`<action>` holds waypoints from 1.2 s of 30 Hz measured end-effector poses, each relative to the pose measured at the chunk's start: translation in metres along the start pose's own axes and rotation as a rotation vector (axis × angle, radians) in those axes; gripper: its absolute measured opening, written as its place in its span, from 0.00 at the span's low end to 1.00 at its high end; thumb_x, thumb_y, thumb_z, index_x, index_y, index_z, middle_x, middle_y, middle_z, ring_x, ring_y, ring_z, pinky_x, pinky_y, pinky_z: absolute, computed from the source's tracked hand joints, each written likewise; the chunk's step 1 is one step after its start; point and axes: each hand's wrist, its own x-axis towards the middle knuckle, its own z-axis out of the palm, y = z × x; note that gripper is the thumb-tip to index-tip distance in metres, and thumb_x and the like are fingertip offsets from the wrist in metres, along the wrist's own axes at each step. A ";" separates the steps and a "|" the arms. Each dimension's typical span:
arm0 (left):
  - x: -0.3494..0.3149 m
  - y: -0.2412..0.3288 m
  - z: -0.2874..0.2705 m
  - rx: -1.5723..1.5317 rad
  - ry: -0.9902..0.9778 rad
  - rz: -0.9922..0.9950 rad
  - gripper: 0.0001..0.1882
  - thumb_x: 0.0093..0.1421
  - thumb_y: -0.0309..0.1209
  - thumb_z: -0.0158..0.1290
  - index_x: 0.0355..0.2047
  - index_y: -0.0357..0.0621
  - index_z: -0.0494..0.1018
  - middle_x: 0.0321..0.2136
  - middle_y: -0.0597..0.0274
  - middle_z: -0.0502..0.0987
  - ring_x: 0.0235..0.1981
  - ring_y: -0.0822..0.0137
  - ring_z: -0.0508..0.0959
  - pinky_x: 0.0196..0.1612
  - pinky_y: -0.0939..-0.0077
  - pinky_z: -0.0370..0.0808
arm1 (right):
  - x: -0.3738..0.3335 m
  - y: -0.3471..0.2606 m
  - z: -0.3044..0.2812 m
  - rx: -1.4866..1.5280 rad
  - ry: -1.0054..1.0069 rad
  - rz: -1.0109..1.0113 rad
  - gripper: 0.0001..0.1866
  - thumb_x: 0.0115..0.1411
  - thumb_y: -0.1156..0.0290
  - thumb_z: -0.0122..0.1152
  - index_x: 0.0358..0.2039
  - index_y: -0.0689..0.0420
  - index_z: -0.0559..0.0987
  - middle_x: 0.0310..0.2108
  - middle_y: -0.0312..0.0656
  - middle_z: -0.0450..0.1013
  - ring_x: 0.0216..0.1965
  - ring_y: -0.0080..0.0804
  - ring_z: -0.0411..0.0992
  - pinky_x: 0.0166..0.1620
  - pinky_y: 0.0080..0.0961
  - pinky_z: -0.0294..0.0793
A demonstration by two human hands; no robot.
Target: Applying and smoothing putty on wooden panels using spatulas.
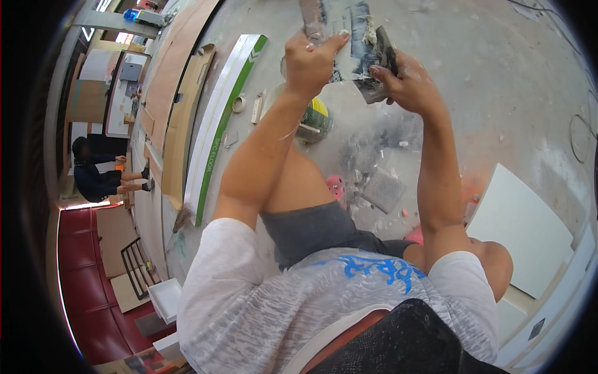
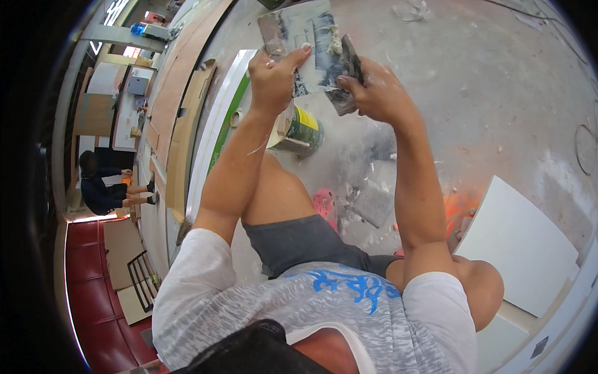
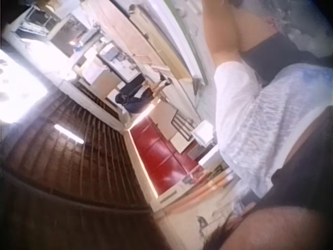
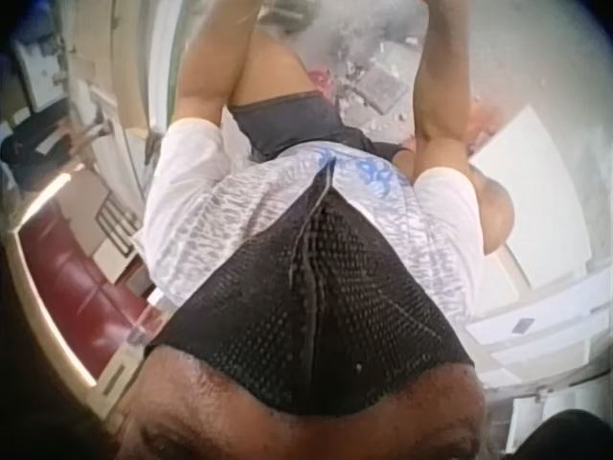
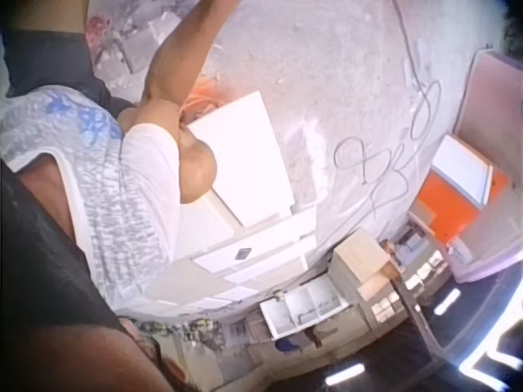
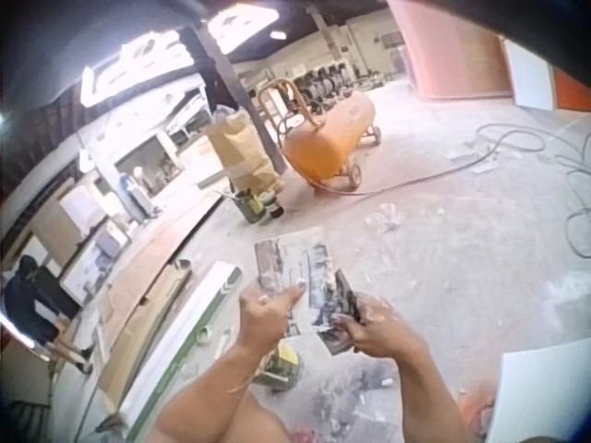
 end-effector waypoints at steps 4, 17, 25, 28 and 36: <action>-0.006 0.010 0.008 -0.001 -0.037 -0.080 0.03 0.47 0.28 0.55 0.23 0.44 0.76 0.11 0.66 0.68 0.10 0.70 0.66 0.16 0.78 0.61 | 0.004 -0.002 -0.013 -0.034 -0.188 0.123 0.12 0.54 0.68 0.52 0.28 0.66 0.70 0.17 0.45 0.71 0.14 0.29 0.70 0.16 0.24 0.68; 0.007 0.010 -0.001 -1.127 -0.148 -0.591 0.16 0.58 0.37 0.45 0.40 0.38 0.65 0.32 0.58 0.74 0.33 0.64 0.76 0.34 0.68 0.76 | 0.035 0.062 -0.012 0.531 0.465 0.247 0.19 0.58 0.62 0.50 0.47 0.59 0.67 0.34 0.40 0.71 0.32 0.22 0.69 0.24 0.18 0.66; 0.011 -0.007 0.027 -1.196 -0.199 -0.625 0.20 0.59 0.41 0.41 0.46 0.39 0.63 0.39 0.55 0.72 0.38 0.58 0.74 0.41 0.61 0.73 | 0.015 0.039 0.001 1.307 -0.197 0.069 0.39 0.53 0.38 0.39 0.54 0.58 0.58 0.49 0.50 0.63 0.50 0.44 0.62 0.46 0.53 0.64; 0.021 -0.012 0.015 -1.171 -0.362 -0.609 0.23 0.59 0.42 0.40 0.50 0.40 0.58 0.46 0.51 0.67 0.47 0.52 0.68 0.46 0.46 0.67 | 0.017 0.069 -0.002 1.391 -0.428 -0.244 0.34 0.56 0.48 0.45 0.55 0.60 0.56 0.50 0.49 0.62 0.52 0.45 0.60 0.48 0.53 0.64; 0.015 0.008 0.008 -0.746 -0.105 -0.505 0.14 0.50 0.23 0.48 0.38 0.32 0.64 0.32 0.50 0.72 0.29 0.56 0.76 0.25 0.58 0.77 | 0.018 0.017 0.003 1.184 0.265 -0.148 0.15 0.56 0.78 0.47 0.45 0.64 0.63 0.40 0.51 0.67 0.39 0.44 0.71 0.39 0.46 0.75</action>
